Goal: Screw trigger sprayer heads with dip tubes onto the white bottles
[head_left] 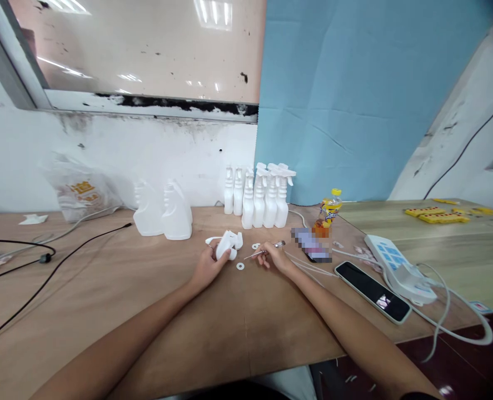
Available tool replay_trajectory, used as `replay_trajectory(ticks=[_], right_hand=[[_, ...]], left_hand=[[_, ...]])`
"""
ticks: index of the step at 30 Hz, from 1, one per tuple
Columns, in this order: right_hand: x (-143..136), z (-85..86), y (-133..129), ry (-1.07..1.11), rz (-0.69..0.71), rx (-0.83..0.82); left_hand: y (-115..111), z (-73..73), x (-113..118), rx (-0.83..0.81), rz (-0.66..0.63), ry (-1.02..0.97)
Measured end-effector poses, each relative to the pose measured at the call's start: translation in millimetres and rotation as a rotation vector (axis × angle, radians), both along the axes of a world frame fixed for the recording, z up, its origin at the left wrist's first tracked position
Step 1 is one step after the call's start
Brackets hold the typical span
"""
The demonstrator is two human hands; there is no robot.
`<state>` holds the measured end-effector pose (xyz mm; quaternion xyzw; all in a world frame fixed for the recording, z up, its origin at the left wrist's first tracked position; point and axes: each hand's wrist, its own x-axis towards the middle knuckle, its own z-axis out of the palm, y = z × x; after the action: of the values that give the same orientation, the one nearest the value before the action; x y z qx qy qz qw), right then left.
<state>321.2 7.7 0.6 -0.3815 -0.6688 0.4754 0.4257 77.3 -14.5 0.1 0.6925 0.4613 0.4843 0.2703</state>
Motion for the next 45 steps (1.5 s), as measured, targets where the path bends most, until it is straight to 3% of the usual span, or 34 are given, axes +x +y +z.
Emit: replay_trajectory(ticks=[5,12,17,22,25,30,34,38,42,45], right_hand=[[-4.1,-3.3,-1.2,-0.159,0.018,0.019],[20.6,2.8,13.4,-0.277,-0.28,0.181],[25.1,3.9,14.7,-0.231,-0.375,0.235],[13.8,9.3,17.7,-0.067,-0.354,0.209],[-7.0,27.1,33.2,0.06,-0.286,0.165],[-70.3,76.8,87.7,0.235,-0.176,0.047],[-118.3,113.9,141.6,0.36,-0.23,-0.053],[-141.1,139.4,179.6,0.455,-0.319,-0.132],[-143.6,157.4,188.2,0.572,-0.326,-0.147],[-140.0,167.3,172.3,0.665,-0.227,-0.132]], left_hand=[[20.0,3.1,-30.9,0.06,0.174,0.112],[27.2,2.7,-63.1,0.071,0.204,0.287],[25.6,-1.3,-73.4,0.064,0.229,0.409],[28.0,-6.1,-70.9,0.084,0.22,0.5],[28.4,-7.7,-66.4,0.112,0.193,0.541],[25.9,-8.0,-63.7,0.142,0.181,0.572],[23.5,-7.3,-63.7,0.158,0.177,0.558],[21.4,-6.7,-63.2,0.174,0.171,0.512],[19.2,-6.4,-62.5,0.205,0.161,0.443],[20.3,-1.3,-63.2,0.235,0.166,0.363]])
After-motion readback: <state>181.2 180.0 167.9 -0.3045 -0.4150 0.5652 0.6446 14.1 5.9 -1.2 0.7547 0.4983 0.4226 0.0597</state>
